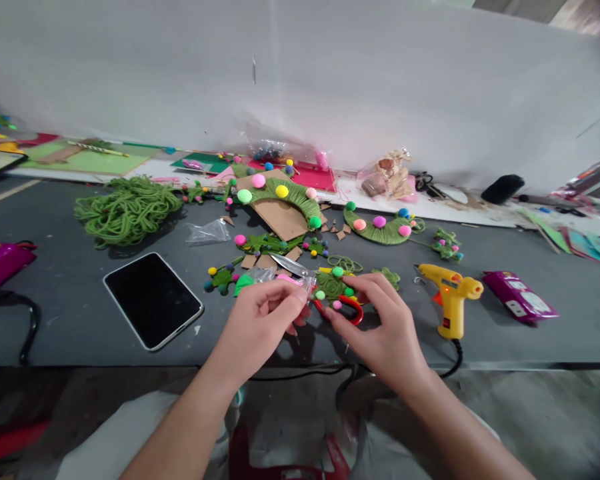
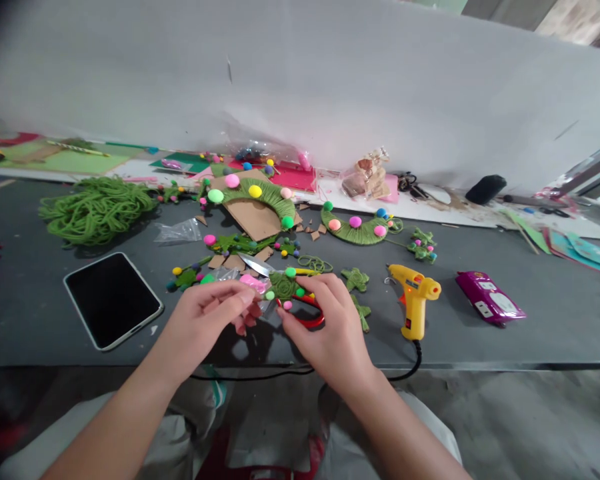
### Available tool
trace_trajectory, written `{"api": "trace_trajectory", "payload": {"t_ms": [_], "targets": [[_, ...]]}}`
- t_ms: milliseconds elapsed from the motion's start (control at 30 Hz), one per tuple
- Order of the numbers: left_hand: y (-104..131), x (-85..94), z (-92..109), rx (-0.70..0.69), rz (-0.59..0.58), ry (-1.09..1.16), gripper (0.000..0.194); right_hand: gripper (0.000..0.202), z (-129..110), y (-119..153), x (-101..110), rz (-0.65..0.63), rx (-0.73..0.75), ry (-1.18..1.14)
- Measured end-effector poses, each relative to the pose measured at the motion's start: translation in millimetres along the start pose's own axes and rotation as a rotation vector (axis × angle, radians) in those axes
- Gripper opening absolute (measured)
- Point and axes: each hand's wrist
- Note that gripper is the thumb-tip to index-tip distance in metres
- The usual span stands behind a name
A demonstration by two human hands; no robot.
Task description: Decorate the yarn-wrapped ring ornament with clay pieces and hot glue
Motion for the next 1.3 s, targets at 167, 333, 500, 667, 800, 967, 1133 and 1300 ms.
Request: {"api": "trace_trajectory", "payload": {"t_ms": [167, 333, 500, 667, 800, 967, 1133, 1300], "targets": [[-3.0, 0.4, 2.2, -0.025, 0.065, 0.02, 0.023, 0.04, -2.0, -0.5, 0.9, -0.038, 0.044, -0.061], [-2.3, -0.9, 2.2, -0.037, 0.076, 0.043, 0.019, 0.039, -3.6, -0.2, -0.1, -0.073, 0.08, -0.092], [-0.8, -0.9, 2.6, -0.035, 0.086, 0.057, 0.018, 0.041, -4.4, -0.1, 1.0, -0.103, 0.061, -0.121], [-0.7, -0.9, 2.4, -0.057, 0.078, 0.071, 0.014, 0.044, -4.7, 0.9, 2.7, -0.122, 0.037, -0.146], [-1.7, -0.2, 2.3, -0.067, 0.069, 0.087, 0.014, 0.046, -4.1, 0.7, 1.8, -0.126, 0.037, -0.148], [-1.4, 2.5, -0.8, -0.062, 0.031, 0.116, 0.021, 0.045, -5.3, 0.9, 1.9, -0.108, 0.056, -0.13], [-1.5, 2.9, -4.1, -0.044, -0.013, 0.177, 0.021, 0.045, -6.8, 2.0, 0.9, -0.103, 0.071, -0.143], [-1.9, 3.0, -2.1, -0.027, -0.06, 0.259, 0.019, 0.045, -6.1, 2.6, 0.4, -0.071, 0.119, -0.139]]}}
Point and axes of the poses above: each hand's wrist, its own y-axis away from the middle knuckle, its own x-axis out of the back of the hand, z = x × y, and after that the axes turned 1 degree about -y, right-handed
